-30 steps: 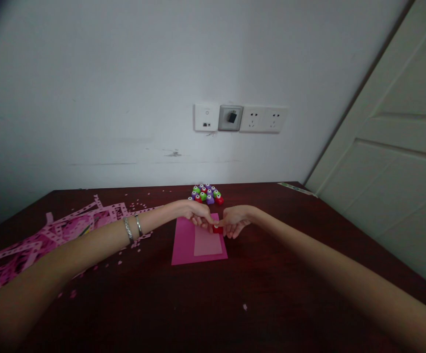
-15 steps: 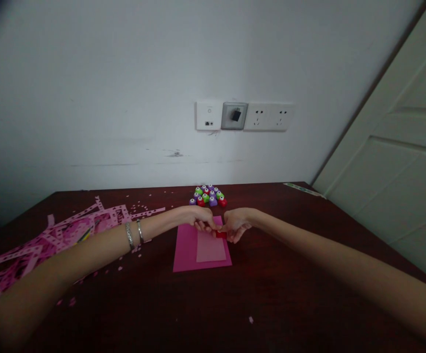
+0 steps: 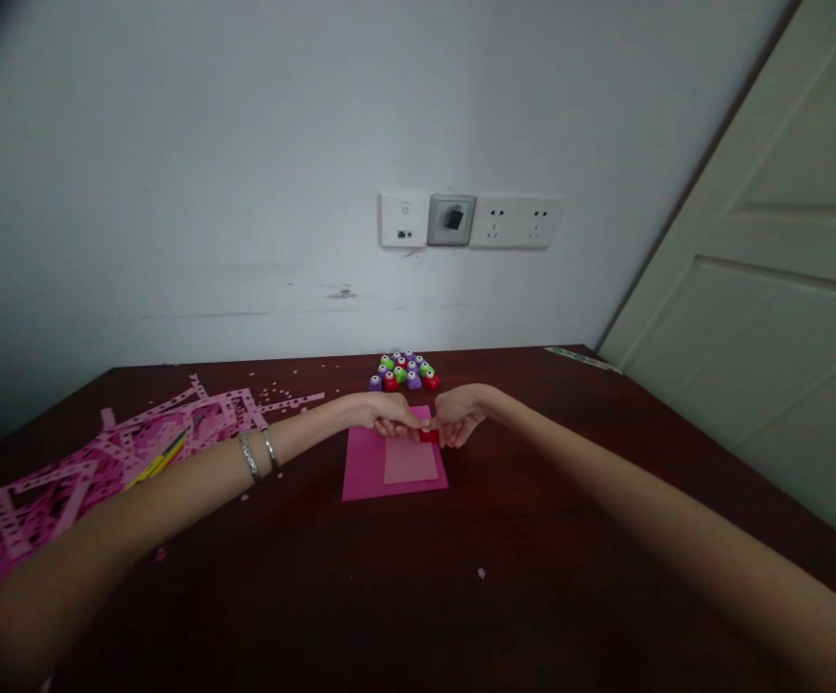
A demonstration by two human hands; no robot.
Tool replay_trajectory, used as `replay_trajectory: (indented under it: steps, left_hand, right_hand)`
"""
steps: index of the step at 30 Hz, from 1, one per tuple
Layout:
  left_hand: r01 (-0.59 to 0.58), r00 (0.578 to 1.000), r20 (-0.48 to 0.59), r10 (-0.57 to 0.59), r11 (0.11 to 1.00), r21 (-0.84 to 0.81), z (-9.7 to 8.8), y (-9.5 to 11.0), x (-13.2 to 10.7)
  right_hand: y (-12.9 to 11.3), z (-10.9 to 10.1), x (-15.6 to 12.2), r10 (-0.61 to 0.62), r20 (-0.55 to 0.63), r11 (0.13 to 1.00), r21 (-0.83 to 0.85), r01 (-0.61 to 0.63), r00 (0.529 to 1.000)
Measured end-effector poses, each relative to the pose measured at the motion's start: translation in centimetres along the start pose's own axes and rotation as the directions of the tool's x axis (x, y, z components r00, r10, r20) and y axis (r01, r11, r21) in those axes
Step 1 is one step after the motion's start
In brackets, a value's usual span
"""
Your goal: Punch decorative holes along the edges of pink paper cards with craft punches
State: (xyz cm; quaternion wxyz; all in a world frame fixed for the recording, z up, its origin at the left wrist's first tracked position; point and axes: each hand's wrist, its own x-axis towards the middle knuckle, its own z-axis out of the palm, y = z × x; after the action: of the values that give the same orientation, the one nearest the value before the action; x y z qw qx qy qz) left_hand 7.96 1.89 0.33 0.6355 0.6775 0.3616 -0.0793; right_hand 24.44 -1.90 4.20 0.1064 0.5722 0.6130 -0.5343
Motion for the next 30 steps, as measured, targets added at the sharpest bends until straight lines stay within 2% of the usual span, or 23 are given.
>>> replay_trajectory:
  steps: [3, 5, 7, 10, 12, 13, 14, 16, 18, 21, 25, 28, 30]
  left_hand:
    - [-0.042, 0.980, -0.192, 0.053, 0.997, 0.061, 1.0, -0.2, -1.0]
    - [-0.091, 0.937, -0.324, 0.131, 0.986, 0.138, 1.7, -0.3, -1.5]
    - [-0.133, 0.858, -0.451, 0.246, 0.954, 0.267, 2.5, -0.4, -2.1]
    - [-0.123, 0.691, -0.566, 0.450, 0.845, 0.520, 3.7, -0.9, -3.2]
    - [-0.087, 0.604, -0.548, 0.579, 0.731, 0.677, 4.4, -1.4, -4.3]
    - [-0.075, 0.583, -0.505, 0.636, 0.662, 0.746, 4.7, -1.7, -4.8]
    - [-0.074, 0.578, -0.450, 0.681, 0.593, 0.802, 5.0, -2.0, -5.2]
    - [-0.092, 0.598, -0.341, 0.725, 0.485, 0.870, 5.4, -2.6, -5.9]
    - [-0.106, 0.633, -0.279, 0.722, 0.438, 0.893, 5.8, -3.2, -6.0]
    - [-0.109, 0.670, -0.252, 0.698, 0.428, 0.897, 6.0, -3.9, -5.6]
    - [-0.122, 0.701, -0.252, 0.667, 0.460, 0.879, 5.9, -4.6, -5.0]
    - [-0.123, 0.707, -0.270, 0.654, 0.490, 0.863, 5.9, -5.1, -4.8]
    - [-0.127, 0.701, -0.277, 0.657, 0.497, 0.858, 5.9, -5.2, -4.7]
  right_hand:
    - [-0.1, 0.0, -0.2, 0.014, -0.022, 0.999, -0.030, -0.015, 1.000]
    - [0.0, 0.0, -0.4, 0.006, -0.052, 0.999, -0.041, -0.008, 0.999]
    - [0.1, 0.1, -0.7, -0.024, -0.101, 0.999, -0.043, 0.019, 0.995]
    - [0.3, 0.2, -1.5, -0.090, -0.202, 0.996, -0.044, 0.083, 0.975]
    - [0.6, 0.3, -2.2, -0.149, -0.280, 0.988, -0.077, 0.132, 0.949]
    - [0.8, 0.3, -2.4, -0.193, -0.326, 0.980, -0.108, 0.167, 0.925]
    - [1.1, 0.5, -2.6, -0.249, -0.373, 0.967, -0.146, 0.208, 0.894]
    - [1.9, 0.9, -2.7, -0.377, -0.441, 0.925, -0.212, 0.314, 0.814]
    - [2.7, 1.5, -2.4, -0.483, -0.452, 0.876, -0.244, 0.417, 0.750]
    - [3.8, 2.5, -1.7, -0.565, -0.443, 0.825, -0.318, 0.467, 0.696]
    - [4.5, 3.3, -0.8, -0.644, -0.427, 0.761, -0.438, 0.478, 0.635]
    - [4.9, 3.5, -0.4, -0.683, -0.433, 0.728, -0.477, 0.493, 0.589]
    - [5.2, 3.5, -0.2, -0.694, -0.434, 0.718, -0.477, 0.507, 0.574]
